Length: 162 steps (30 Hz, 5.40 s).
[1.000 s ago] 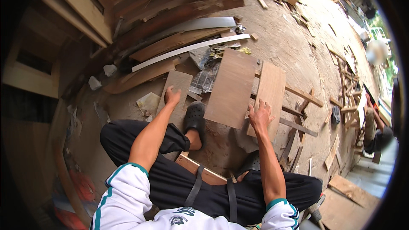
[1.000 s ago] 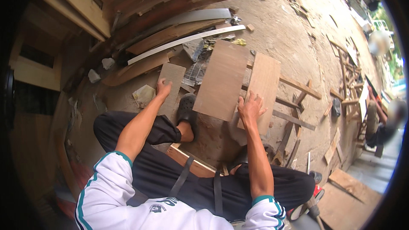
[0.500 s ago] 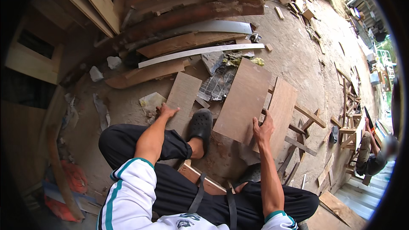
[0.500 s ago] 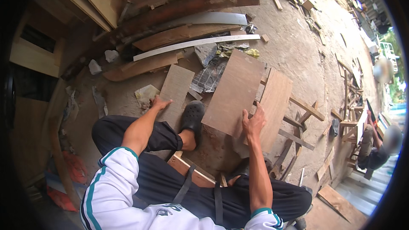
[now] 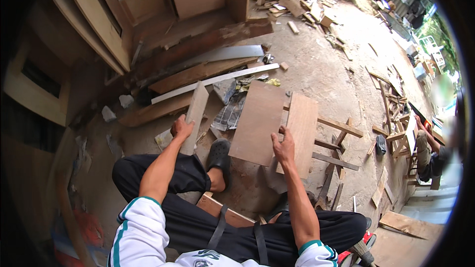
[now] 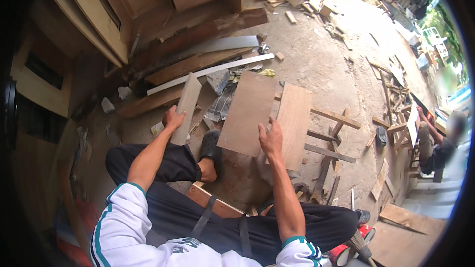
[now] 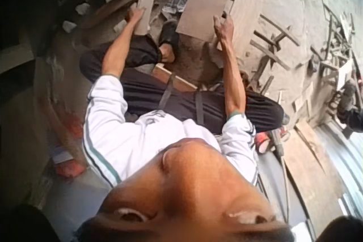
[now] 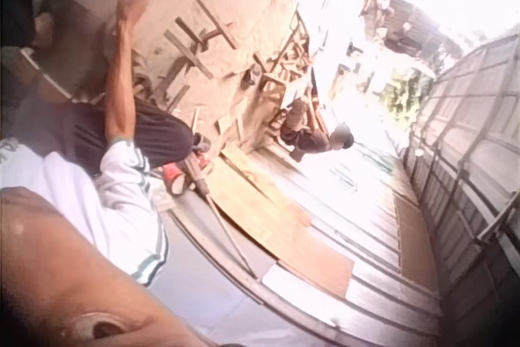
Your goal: The person arranges several wooden planks on a small wooden stand. They then use a hammer and a metal bar to strike and separate a long, curved wooden piece into smaller sections.
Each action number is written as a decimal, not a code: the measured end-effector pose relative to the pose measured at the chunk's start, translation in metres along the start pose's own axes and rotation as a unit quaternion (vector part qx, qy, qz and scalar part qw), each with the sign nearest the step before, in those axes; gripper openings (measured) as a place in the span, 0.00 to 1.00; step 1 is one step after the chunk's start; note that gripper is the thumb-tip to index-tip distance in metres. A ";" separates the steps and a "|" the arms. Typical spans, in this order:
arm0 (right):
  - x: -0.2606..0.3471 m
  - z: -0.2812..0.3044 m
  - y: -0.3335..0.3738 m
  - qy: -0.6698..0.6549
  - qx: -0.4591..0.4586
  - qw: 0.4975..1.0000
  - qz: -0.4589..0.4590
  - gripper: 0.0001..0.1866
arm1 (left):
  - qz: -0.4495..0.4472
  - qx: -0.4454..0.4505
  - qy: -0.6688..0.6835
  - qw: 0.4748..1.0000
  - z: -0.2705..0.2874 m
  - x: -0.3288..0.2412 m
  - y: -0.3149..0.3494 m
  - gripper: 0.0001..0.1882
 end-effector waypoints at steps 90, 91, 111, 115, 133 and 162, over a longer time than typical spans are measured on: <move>-0.286 0.123 0.094 -0.738 -0.154 0.607 -0.249 0.30 | -0.370 0.332 -0.164 0.852 -0.180 -0.340 0.190 0.71; -0.281 0.123 0.092 -0.738 -0.153 0.608 -0.249 0.30 | -0.368 0.332 -0.166 0.853 -0.180 -0.338 0.189 0.71; -0.266 0.126 0.103 -0.613 -0.137 0.668 -0.400 0.29 | -0.369 0.328 -0.153 0.856 -0.176 -0.337 0.190 0.70; -0.251 0.123 0.112 -0.604 -0.114 0.701 -0.361 0.24 | -0.382 0.308 -0.134 0.861 -0.175 -0.335 0.188 0.69; -0.263 0.147 0.117 -0.463 -0.151 0.742 -0.461 0.11 | -0.473 0.122 -0.118 0.864 -0.142 -0.297 0.151 0.45; -0.254 0.143 0.110 -0.491 -0.184 0.758 -0.388 0.12 | -0.485 0.096 -0.118 0.861 -0.139 -0.302 0.155 0.43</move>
Point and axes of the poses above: each hand's wrist, its own y-axis away from the middle knuckle, its own z-axis out of the back of the hand, x = y × z, the point moved 5 cm from there along -y, towards the middle knuckle, and after that the axes turned 5 degrees about -z, right-handed, at the moved point
